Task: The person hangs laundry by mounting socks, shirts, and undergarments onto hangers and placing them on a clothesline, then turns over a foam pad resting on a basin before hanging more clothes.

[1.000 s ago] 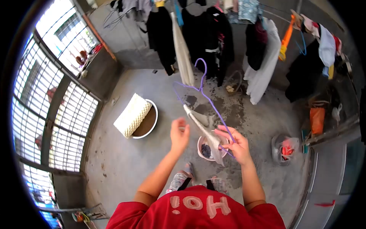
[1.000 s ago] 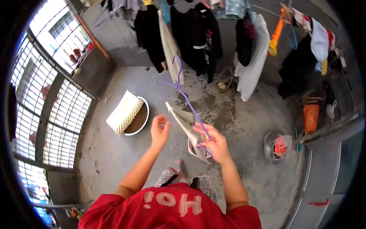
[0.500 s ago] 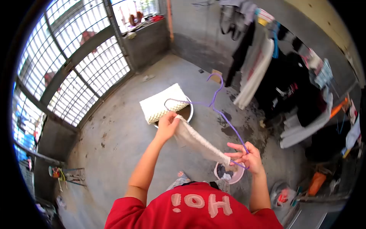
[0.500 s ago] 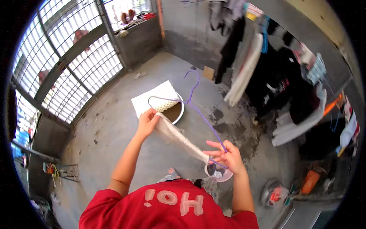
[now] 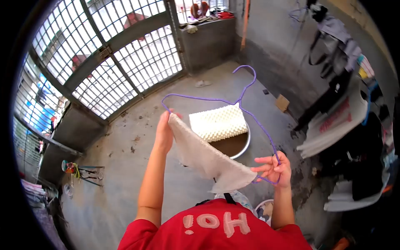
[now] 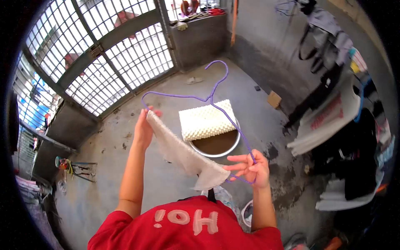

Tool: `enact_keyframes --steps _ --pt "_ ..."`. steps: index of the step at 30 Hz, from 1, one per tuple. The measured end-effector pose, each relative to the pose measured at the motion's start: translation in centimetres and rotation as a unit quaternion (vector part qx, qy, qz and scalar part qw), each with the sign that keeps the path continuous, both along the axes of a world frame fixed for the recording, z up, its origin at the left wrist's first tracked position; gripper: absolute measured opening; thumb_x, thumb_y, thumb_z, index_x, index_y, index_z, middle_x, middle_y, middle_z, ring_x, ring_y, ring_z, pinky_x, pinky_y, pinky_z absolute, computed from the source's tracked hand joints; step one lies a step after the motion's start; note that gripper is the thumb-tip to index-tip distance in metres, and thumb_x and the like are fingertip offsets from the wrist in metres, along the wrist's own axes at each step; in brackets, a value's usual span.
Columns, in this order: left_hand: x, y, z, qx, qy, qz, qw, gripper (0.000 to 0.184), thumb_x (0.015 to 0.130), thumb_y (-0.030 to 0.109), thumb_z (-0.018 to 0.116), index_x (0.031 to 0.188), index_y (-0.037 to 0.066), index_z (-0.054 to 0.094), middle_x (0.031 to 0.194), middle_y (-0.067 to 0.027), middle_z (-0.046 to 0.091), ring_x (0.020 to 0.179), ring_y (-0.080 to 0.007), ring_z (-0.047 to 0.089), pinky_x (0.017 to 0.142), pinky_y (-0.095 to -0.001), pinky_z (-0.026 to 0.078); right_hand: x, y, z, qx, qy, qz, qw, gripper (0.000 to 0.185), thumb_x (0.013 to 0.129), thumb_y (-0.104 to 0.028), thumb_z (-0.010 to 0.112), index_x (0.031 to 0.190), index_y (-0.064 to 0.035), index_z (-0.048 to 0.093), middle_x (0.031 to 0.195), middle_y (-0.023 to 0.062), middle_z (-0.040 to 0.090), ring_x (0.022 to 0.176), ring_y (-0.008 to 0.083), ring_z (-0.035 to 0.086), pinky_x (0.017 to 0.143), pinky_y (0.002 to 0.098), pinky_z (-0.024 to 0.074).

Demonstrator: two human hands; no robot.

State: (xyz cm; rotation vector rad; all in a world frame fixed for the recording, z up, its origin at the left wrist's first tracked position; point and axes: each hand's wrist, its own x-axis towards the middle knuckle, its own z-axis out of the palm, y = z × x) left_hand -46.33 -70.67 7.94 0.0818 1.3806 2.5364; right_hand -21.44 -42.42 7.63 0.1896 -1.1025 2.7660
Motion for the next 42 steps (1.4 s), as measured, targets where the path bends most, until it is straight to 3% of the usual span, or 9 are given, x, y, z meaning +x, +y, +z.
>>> enact_keyframes --steps 10,16,20,22,24,27,30,38,42 --pt "-14.1 -4.2 0.4 -0.117 0.039 0.087 0.989 0.034 0.095 0.038 0.043 0.083 0.007 0.051 0.075 -0.0017 0.052 0.068 -0.0111 0.048 0.062 -0.0262 0.041 -25.0 -2.9 -1.0 0.046 0.059 0.308 0.949 0.047 0.064 -0.019 0.052 0.108 -0.0029 0.057 0.143 0.0219 0.028 0.13 0.037 0.031 0.102 0.0449 0.0315" --pt "-24.9 -8.9 0.3 -0.067 0.029 0.176 0.982 0.033 0.093 0.038 0.049 0.082 0.007 0.055 0.071 0.0021 0.051 0.065 -0.0078 0.047 0.059 -0.0239 0.039 -37.5 -6.1 1.2 0.195 -0.033 0.425 0.884 0.043 0.083 -0.023 0.049 0.121 -0.0023 0.05 0.14 0.0206 0.031 0.109 0.0302 0.055 0.064 0.029 0.0524" --pt "-32.4 -13.0 0.6 -0.09 0.05 0.167 0.981 0.037 0.092 0.038 0.05 0.086 0.003 0.062 0.068 0.0027 0.051 0.06 -0.0078 0.047 0.055 -0.0223 0.039 -45.2 -8.7 2.3 0.231 -0.105 0.387 0.886 0.033 0.093 -0.022 0.037 0.116 -0.0004 0.047 0.107 0.0217 0.059 0.059 0.0184 0.064 0.041 0.0181 0.0424" --pt "-36.9 -15.4 0.7 -0.11 0.061 0.189 0.974 0.037 0.092 0.038 0.051 0.089 0.002 0.062 0.071 0.0018 0.054 0.062 -0.0074 0.049 0.056 -0.0222 0.04 -49.4 -10.8 1.9 0.269 -0.137 0.275 0.913 0.031 0.097 -0.027 0.034 0.097 -0.001 0.05 0.071 0.0147 0.064 0.039 0.0085 0.045 0.036 0.0188 0.0281" --pt "-40.6 -18.3 -0.2 -0.124 0.052 0.221 0.966 0.04 0.092 0.037 0.051 0.081 0.001 0.064 0.067 0.0006 0.056 0.059 -0.0091 0.051 0.054 -0.0246 0.04 -53.6 -12.5 1.2 0.177 -0.18 0.204 0.946 0.027 0.096 -0.024 0.039 0.087 -0.0018 0.052 0.062 0.0088 0.059 0.038 0.0064 0.038 0.038 0.0195 0.0277" --pt "-46.1 -23.1 -1.6 -0.495 0.169 0.231 0.82 0.055 0.092 0.044 0.046 0.061 0.0 0.06 0.054 -0.0033 0.054 0.051 -0.0145 0.049 0.051 -0.0294 0.038 -58.5 -16.2 3.2 0.293 -0.186 0.121 0.93 0.01 0.088 -0.009 0.052 0.087 -0.0002 0.058 0.06 0.003 0.054 0.045 0.0043 0.043 0.041 0.0172 0.03" --pt "-50.7 -25.0 -1.7 -0.621 0.209 0.2 0.728 0.053 0.088 0.049 0.049 0.062 0.004 0.058 0.052 -0.0118 0.052 0.05 -0.0267 0.051 0.05 -0.0365 0.038 -61.5 -18.2 6.4 0.406 -0.173 0.073 0.895 0.012 0.081 -0.001 0.059 0.092 0.0012 0.061 0.064 0.0 0.056 0.053 0.003 0.049 0.046 0.0164 0.0356" --pt "-64.1 -19.8 -1.6 -0.547 0.304 0.202 0.754 0.052 0.086 0.045 0.053 0.055 0.003 0.052 0.049 -0.0132 0.046 0.045 -0.0286 0.046 0.046 -0.0364 0.034 -65.6 -15.4 6.7 0.447 -0.124 0.001 0.886 0.01 0.083 -0.001 0.058 0.092 0.0026 0.06 0.074 0.0047 0.061 0.065 0.0104 0.059 0.06 0.0224 0.0466" --pt "-71.3 -14.6 -1.3 -0.466 0.285 0.225 0.807 0.049 0.087 0.034 0.059 0.055 -0.002 0.048 0.045 -0.0033 0.037 0.045 -0.0124 0.032 0.044 -0.0324 0.027 -66.9 -11.7 6.1 0.367 -0.111 -0.046 0.922 0.012 0.082 0.001 0.057 0.093 0.0042 0.061 0.073 0.006 0.061 0.062 0.0112 0.058 0.058 0.0227 0.046"
